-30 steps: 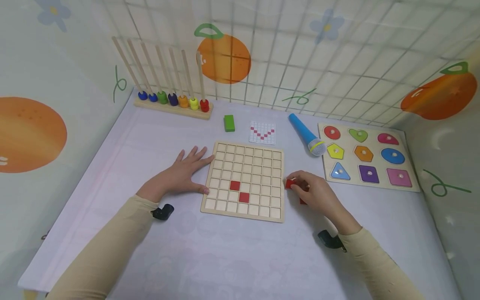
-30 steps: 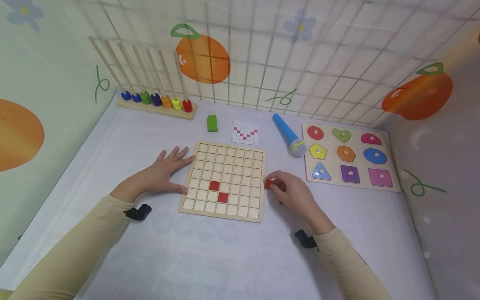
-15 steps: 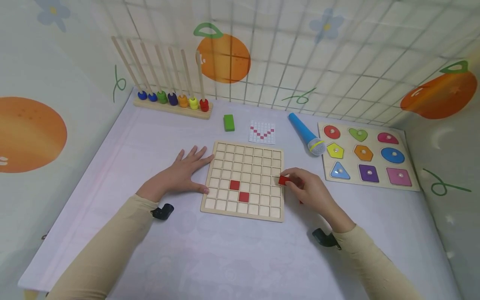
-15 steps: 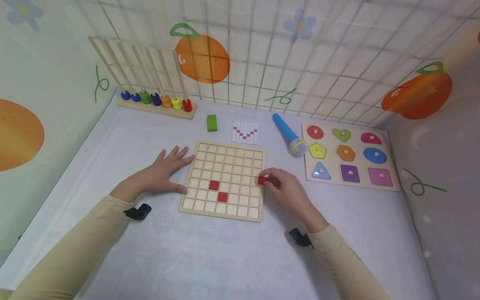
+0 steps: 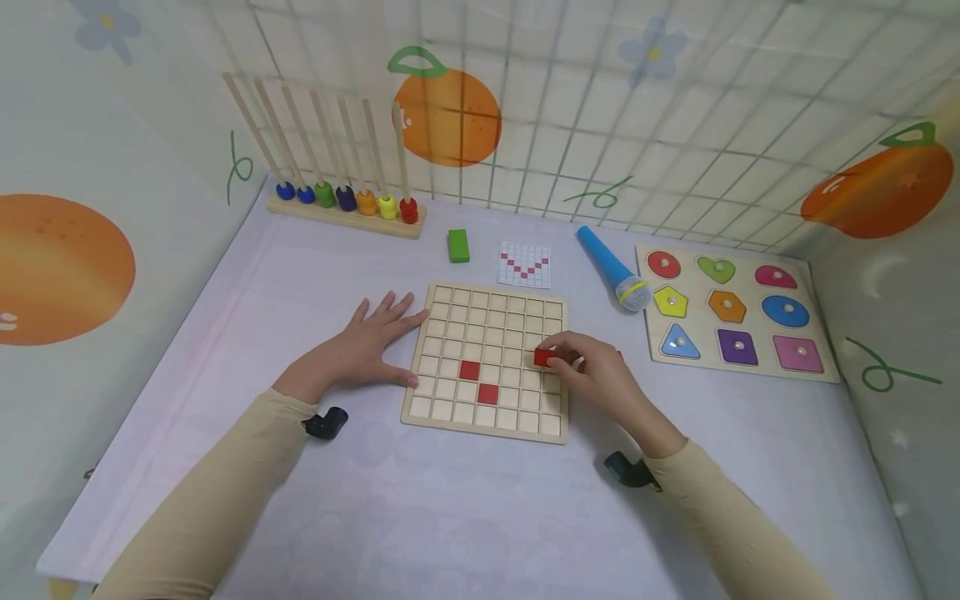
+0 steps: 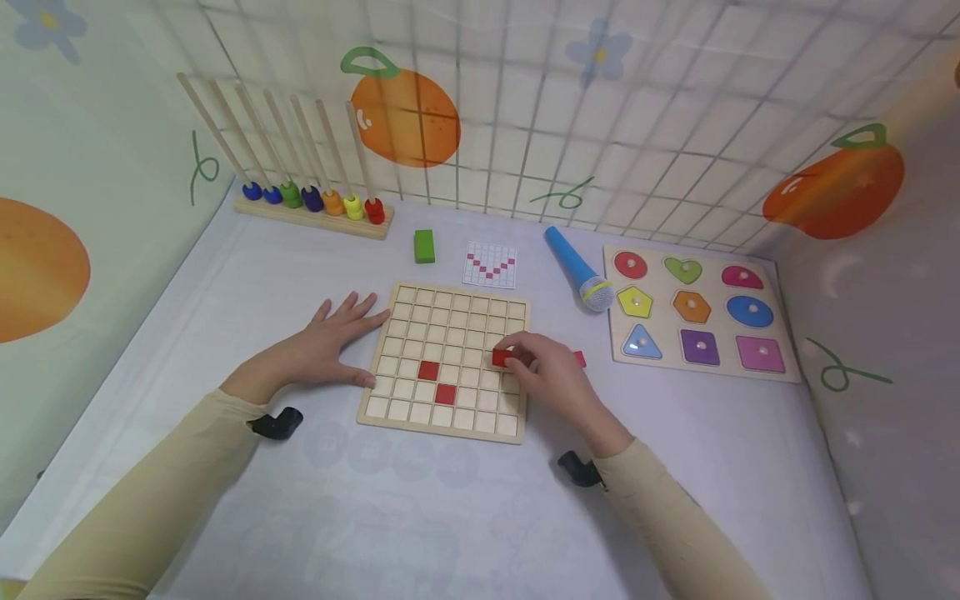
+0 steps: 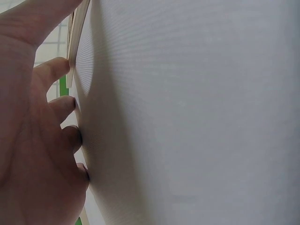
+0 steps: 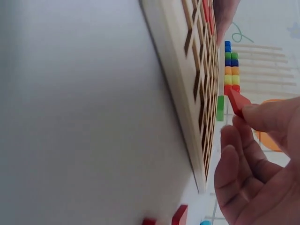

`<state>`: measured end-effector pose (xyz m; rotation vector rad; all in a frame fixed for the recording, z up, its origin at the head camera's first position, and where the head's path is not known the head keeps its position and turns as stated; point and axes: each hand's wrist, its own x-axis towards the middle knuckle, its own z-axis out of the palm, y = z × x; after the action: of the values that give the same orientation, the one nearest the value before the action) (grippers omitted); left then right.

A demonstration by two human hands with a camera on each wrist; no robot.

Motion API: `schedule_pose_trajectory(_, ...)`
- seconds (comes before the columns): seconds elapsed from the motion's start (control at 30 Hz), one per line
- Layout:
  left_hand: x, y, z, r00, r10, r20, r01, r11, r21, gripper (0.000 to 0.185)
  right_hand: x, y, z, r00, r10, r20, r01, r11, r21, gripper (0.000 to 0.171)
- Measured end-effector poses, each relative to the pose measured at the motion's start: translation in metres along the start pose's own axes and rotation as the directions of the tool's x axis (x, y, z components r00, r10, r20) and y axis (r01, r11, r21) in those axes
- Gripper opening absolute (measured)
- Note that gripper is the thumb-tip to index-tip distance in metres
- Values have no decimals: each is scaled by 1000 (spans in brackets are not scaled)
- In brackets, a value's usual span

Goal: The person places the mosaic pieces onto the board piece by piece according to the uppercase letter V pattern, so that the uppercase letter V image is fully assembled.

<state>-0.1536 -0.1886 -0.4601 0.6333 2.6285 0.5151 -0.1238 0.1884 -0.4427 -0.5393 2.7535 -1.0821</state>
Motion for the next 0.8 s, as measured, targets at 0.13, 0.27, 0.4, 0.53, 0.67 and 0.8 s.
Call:
schedule_pose_trajectory(0.13,0,0,0,1000,3,0,-3,1000,-2,114,5,-5,5,1000,-5,5,5,1000,17,24)
schedule_pose_trajectory(0.27,0,0,-1,1000,2,0,-2,1000,-4,114,10,-12,10,1000,25,7,-26,999,35,24)
schedule_pose_trajectory(0.4,0,0,-1,1000,-2,2,2,1000,-5,114,15,-19,16,999,44,16,-45,997,60,24)
schedule_pose_trajectory(0.53,0,0,-1,1000,-1,2,1,1000,-6,114,21,-26,24,999,22,38,-25,997,72,24)
schedule_pose_trajectory(0.67,0,0,-1,1000,1,0,-1,1000,-6,114,27,-31,33,998,-10,59,6,997,80,23)
schedule_pose_trajectory(0.8,0,0,-1,1000,1,-2,-1,1000,-6,115,32,-37,42,997,-22,76,14,995,100,23)
